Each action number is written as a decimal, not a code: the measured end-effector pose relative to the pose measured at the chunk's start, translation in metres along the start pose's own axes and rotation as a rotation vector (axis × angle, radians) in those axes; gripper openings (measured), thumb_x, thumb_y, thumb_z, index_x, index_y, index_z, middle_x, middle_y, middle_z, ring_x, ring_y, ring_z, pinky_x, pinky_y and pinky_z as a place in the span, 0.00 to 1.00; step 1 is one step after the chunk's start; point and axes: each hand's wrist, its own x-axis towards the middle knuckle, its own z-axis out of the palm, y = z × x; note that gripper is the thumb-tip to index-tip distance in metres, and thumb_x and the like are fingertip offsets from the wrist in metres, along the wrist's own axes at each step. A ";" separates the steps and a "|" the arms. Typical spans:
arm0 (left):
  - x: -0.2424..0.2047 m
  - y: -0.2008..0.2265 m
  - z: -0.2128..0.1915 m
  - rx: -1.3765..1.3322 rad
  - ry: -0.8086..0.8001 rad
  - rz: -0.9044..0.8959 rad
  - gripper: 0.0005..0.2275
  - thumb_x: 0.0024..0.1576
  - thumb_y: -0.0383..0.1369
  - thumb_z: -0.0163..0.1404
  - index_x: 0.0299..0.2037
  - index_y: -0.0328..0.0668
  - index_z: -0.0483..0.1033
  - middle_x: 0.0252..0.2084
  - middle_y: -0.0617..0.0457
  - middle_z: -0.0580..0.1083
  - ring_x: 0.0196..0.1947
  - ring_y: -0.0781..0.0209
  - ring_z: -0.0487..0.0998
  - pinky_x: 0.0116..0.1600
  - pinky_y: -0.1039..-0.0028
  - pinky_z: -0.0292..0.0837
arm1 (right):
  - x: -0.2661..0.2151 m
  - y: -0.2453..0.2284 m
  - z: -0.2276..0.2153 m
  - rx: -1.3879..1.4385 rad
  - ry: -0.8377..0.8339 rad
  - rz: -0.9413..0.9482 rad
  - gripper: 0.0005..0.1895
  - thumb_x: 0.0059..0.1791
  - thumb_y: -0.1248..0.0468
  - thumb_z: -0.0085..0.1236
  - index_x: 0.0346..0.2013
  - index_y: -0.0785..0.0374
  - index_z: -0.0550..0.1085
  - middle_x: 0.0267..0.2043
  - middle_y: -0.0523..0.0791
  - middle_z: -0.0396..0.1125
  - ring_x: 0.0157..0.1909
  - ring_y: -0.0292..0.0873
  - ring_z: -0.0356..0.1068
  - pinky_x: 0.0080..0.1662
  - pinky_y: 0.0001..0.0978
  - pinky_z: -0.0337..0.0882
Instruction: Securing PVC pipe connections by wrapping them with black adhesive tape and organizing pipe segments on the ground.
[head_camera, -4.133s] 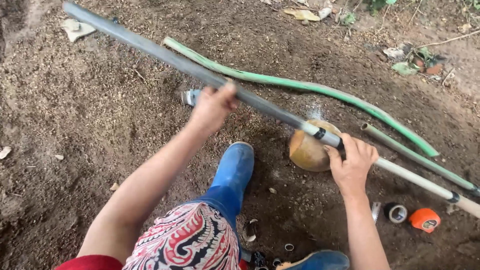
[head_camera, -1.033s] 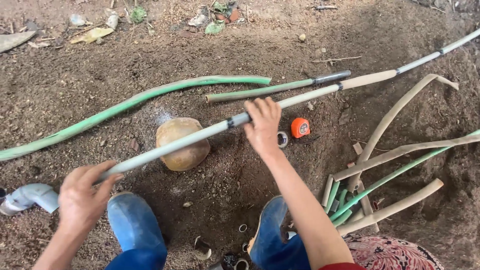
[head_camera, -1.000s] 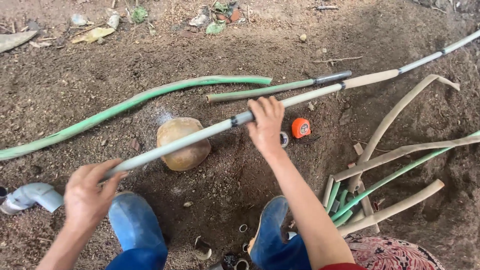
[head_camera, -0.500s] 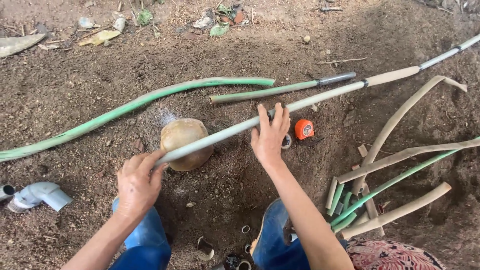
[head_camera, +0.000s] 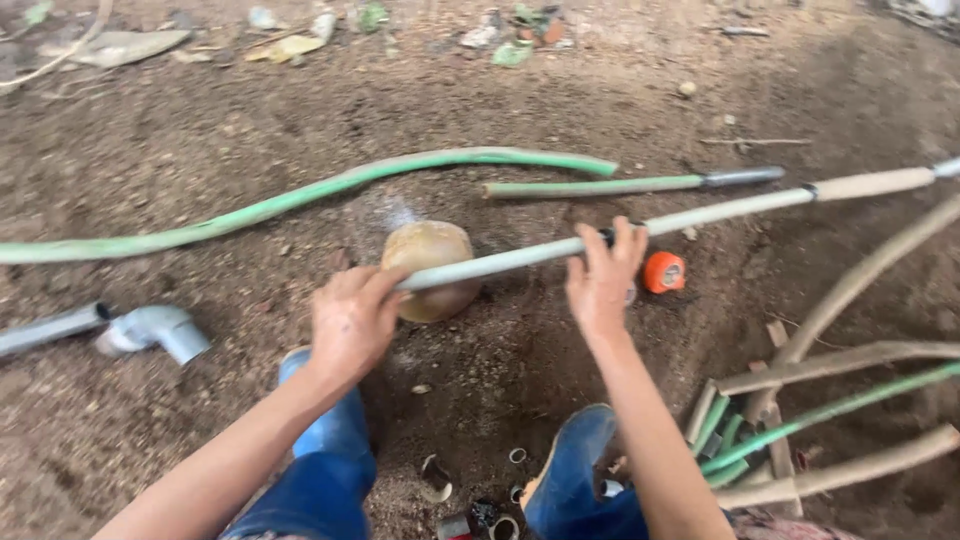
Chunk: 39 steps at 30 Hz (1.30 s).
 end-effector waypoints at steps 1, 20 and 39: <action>0.003 -0.001 0.004 -0.087 0.027 0.039 0.09 0.50 0.36 0.55 0.41 0.59 0.79 0.33 0.56 0.75 0.35 0.57 0.77 0.40 0.68 0.73 | 0.000 0.003 -0.001 -0.021 0.006 -0.007 0.29 0.34 0.74 0.66 0.48 0.54 0.72 0.60 0.56 0.52 0.62 0.71 0.47 0.60 0.61 0.51; 0.016 -0.009 -0.007 0.184 -0.003 0.133 0.14 0.52 0.43 0.52 0.49 0.62 0.72 0.39 0.61 0.71 0.43 0.63 0.69 0.50 0.61 0.49 | -0.011 -0.074 0.003 -0.018 -0.033 -0.082 0.22 0.41 0.62 0.63 0.48 0.52 0.70 0.62 0.53 0.48 0.67 0.65 0.41 0.60 0.63 0.43; 0.007 -0.021 -0.013 0.106 -0.012 0.078 0.13 0.59 0.44 0.43 0.51 0.57 0.71 0.40 0.57 0.70 0.44 0.63 0.70 0.51 0.62 0.52 | -0.010 -0.165 0.020 0.326 -0.155 -0.313 0.18 0.47 0.61 0.53 0.53 0.52 0.67 0.53 0.47 0.58 0.63 0.54 0.50 0.62 0.59 0.39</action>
